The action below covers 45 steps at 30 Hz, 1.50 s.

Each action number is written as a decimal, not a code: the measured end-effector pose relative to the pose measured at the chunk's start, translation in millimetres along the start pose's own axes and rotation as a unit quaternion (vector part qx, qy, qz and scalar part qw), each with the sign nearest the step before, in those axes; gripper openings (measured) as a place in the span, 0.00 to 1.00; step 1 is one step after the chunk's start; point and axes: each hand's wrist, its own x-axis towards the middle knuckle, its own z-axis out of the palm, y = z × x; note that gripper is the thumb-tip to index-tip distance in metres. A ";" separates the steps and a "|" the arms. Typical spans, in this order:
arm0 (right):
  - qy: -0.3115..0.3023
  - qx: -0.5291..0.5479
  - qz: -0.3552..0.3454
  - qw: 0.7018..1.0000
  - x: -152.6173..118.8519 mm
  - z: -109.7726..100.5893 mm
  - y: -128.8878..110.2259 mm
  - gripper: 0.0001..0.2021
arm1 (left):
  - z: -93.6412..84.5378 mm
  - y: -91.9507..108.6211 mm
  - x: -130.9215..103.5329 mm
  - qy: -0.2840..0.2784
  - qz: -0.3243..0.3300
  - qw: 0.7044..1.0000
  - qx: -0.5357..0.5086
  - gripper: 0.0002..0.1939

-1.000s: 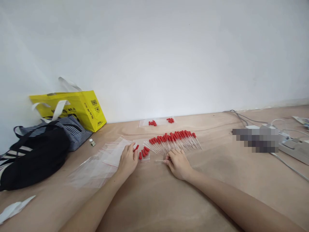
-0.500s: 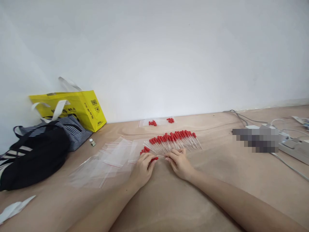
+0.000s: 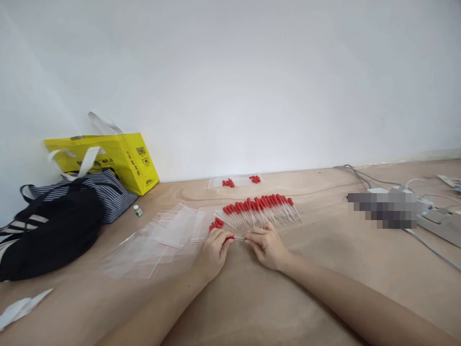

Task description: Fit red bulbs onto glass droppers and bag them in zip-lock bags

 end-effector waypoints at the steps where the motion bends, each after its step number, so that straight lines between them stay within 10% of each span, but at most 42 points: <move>1: -0.003 0.002 -0.004 1.000 -0.2 -0.3 -0.1 0.12 | 0.1 0.2 -0.1 -0.002 0.003 1.000 0.001 0.10; 36: -0.019 -0.069 -0.092 0.993 7.7 -9.7 1.3 0.11 | -9.3 3.0 2.9 -0.044 0.001 0.996 0.077 0.10; 45: 0.171 -0.125 0.254 0.944 14.5 -15.2 41.8 0.12 | -23.0 -25.0 6.1 0.019 -0.188 0.958 0.215 0.22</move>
